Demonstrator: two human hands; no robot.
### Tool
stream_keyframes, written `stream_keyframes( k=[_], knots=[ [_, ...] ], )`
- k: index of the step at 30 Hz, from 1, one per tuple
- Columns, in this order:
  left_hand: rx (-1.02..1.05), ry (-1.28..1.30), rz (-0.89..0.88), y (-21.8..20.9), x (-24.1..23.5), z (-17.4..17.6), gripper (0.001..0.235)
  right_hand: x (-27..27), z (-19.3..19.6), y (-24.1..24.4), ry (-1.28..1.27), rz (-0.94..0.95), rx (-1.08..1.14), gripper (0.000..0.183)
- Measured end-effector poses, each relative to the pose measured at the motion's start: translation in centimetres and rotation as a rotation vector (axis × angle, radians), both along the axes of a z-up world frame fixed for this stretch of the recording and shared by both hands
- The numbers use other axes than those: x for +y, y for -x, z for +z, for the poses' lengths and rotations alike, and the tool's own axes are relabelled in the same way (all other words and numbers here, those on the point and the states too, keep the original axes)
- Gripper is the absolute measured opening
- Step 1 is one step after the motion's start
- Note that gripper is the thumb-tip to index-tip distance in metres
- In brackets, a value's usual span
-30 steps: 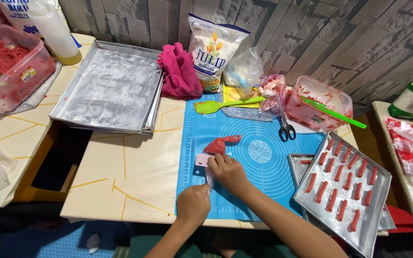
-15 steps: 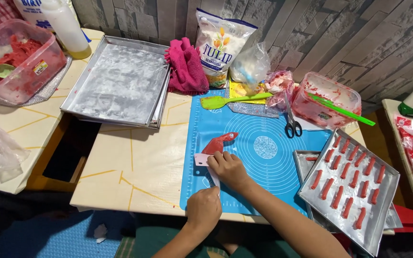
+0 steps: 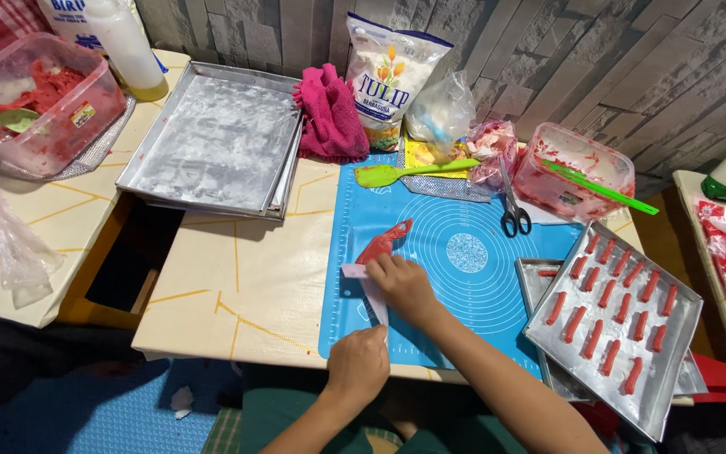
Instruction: The person pipes red dough onto a baking tray using a piping bag and a pink scraper to smooth the lines. They then fill another piping bag with red dough from a container and continue piping onto a second tray.
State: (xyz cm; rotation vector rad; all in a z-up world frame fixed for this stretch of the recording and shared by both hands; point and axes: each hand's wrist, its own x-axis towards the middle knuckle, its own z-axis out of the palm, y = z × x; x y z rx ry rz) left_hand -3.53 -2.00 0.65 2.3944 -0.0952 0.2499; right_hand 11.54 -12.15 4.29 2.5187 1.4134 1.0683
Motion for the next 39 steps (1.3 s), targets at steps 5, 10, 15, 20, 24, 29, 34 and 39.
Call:
stream_keyframes(
  k=[5, 10, 15, 20, 24, 29, 34, 39],
  knots=[
    [0.239, 0.006, 0.021, -0.1, 4.0, 4.8, 0.016, -2.8, 8.2, -1.6, -0.269, -0.196, 1.015, 0.055],
    [0.545, 0.157, -0.008, -0.8, 7.7, 10.7, 0.034, -8.6, 8.4, -4.1, -0.902, -0.444, 1.010, 0.071],
    [0.337, 0.062, 0.110, -3.9, 8.8, 9.5, 0.042, -9.9, 6.3, -5.1, -0.907, -0.742, 0.851, 0.080],
    [0.260, 0.150, 0.183, -4.9, 7.5, 7.9, 0.030, -10.4, 1.8, -7.5, -0.630, -0.771, 0.496, 0.054],
    [0.402, 0.146, 0.167, -4.4, 7.3, 10.2, 0.046, -9.6, -0.9, -8.2, -0.255, -0.633, 0.468, 0.015],
    [0.348, 0.082, 0.197, -4.0, 6.5, 9.8, 0.050, -6.3, 3.9, -5.2, -0.227, -0.567, 0.857, 0.007],
    [0.323, 0.277, 0.194, -4.0, 6.5, 9.4, 0.054, -5.5, 3.6, -5.3, -0.156, -0.576, 0.947, 0.008],
    [0.426, 0.323, 0.155, -3.4, 6.9, 10.9, 0.060, -5.1, 7.4, -5.4, 0.061, -0.572, 1.127, 0.007]
  ],
)
